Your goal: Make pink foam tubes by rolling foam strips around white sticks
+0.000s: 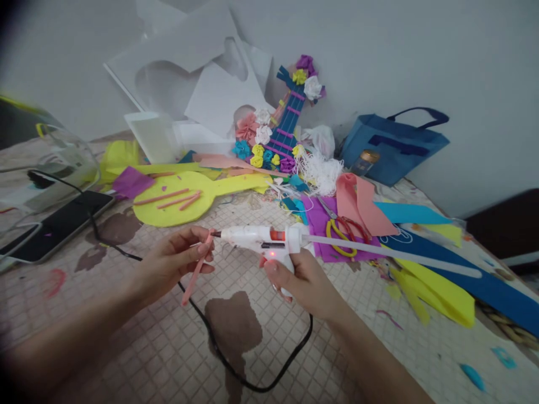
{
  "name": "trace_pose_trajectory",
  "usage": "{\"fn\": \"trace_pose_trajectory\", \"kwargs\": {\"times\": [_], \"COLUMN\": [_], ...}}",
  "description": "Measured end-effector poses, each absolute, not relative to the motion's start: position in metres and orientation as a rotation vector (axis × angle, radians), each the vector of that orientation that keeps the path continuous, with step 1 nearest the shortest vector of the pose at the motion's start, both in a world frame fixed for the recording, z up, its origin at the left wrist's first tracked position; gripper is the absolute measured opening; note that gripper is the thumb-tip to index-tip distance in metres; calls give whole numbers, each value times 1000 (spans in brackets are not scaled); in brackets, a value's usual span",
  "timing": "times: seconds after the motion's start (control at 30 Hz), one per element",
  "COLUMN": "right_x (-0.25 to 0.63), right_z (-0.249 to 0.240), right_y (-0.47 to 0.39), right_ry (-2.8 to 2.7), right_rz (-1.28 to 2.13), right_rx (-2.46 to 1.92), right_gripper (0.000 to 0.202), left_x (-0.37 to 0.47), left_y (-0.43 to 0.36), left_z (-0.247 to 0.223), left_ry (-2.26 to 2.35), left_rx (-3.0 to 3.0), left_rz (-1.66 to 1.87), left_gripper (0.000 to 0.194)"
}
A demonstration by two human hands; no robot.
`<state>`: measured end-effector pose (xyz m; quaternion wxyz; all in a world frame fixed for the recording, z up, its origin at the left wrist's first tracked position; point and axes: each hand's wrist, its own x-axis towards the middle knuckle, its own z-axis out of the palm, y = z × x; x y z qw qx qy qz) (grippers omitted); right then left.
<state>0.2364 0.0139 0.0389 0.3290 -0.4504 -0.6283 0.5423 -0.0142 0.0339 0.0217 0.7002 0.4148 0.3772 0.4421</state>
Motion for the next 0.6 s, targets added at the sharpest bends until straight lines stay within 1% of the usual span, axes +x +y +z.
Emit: {"fn": "trace_pose_trajectory", "kwargs": {"times": [0.17, 0.6], "right_x": [236, 237], "right_z": [43, 41], "right_y": [15, 16], "right_ry": [-1772, -1830], "right_rz": [1303, 1271], "right_rx": [-1245, -1294], "right_gripper": [46, 50], "left_x": [-14, -14], "left_y": [34, 34], "left_z": [23, 25], "left_ry": [851, 862], "left_rx": [939, 987], "left_rz": [991, 998], "left_gripper": [18, 17]}}
